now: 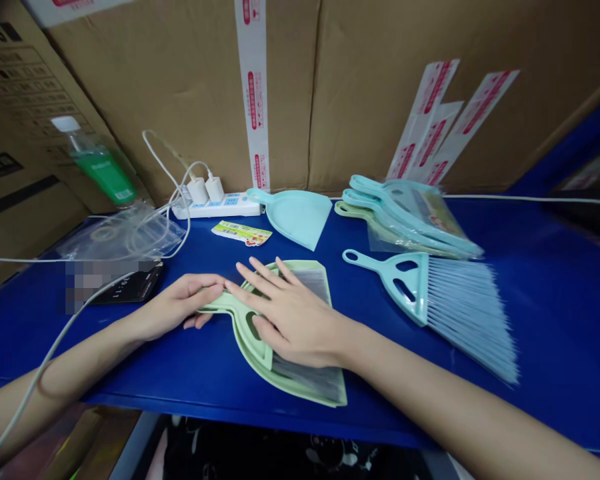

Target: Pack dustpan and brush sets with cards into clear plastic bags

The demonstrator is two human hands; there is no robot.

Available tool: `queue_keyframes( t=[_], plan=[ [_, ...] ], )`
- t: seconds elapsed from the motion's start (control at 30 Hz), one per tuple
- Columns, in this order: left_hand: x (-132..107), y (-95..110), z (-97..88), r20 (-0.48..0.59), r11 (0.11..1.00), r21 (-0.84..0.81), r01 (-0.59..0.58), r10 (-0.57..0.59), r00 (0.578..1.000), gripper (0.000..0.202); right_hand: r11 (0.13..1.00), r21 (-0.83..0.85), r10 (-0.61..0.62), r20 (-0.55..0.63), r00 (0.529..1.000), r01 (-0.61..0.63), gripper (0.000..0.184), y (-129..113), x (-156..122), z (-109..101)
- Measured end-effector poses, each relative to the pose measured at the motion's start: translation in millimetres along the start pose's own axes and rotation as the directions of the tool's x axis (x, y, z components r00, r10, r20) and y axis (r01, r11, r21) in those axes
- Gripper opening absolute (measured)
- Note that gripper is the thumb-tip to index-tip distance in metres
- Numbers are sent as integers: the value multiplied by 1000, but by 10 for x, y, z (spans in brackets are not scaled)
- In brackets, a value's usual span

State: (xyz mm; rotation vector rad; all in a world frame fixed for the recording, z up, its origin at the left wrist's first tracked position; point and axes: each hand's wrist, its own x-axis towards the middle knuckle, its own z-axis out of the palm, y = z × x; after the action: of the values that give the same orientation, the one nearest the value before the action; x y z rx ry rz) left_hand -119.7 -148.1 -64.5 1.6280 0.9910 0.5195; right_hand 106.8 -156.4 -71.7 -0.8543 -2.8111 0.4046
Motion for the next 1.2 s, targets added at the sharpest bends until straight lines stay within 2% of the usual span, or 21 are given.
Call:
queue_keyframes(
  t=[0.23, 0.4, 0.6, 0.7, 0.8, 0.93, 1.0, 1.13, 1.2],
  plan=[
    [4, 42, 10, -10, 999, 36, -11, 12, 1000, 39, 1000, -17, -14, -38, 999, 13, 60, -19, 20, 42],
    [-8, 46, -11, 3, 999, 50, 0, 0, 1000, 36, 999, 36, 3, -69, 998, 0, 56, 24, 1, 64],
    [-23, 12, -61, 1, 999, 48, -14, 14, 1000, 36, 997, 44, 72, -57, 996, -69, 68, 110, -64, 37],
    [-28, 12, -71, 11, 998, 57, -13, 12, 1000, 36, 997, -23, 73, -76, 994, -75, 65, 166, -77, 4],
    [-38, 28, -71, 16, 998, 61, -16, 15, 1000, 35, 988, -136, 50, -162, 985, -73, 53, 243, -65, -49],
    [-53, 54, -75, 34, 997, 72, -27, 25, 999, 34, 931, -330, 65, -271, 960, -156, 42, 364, 43, -171],
    [-60, 65, -82, 40, 996, 81, -22, 19, 999, 35, 889, -426, 65, -242, 968, -167, 40, 411, 170, -253],
    [-79, 81, -90, 38, 995, 102, -7, 4, 999, 35, 790, -608, 45, -65, 997, -75, 33, 451, 517, -401],
    [-86, 82, -91, 36, 995, 102, -14, 10, 999, 35, 773, -631, 40, -44, 998, -59, 30, 453, 670, -438]
  ],
)
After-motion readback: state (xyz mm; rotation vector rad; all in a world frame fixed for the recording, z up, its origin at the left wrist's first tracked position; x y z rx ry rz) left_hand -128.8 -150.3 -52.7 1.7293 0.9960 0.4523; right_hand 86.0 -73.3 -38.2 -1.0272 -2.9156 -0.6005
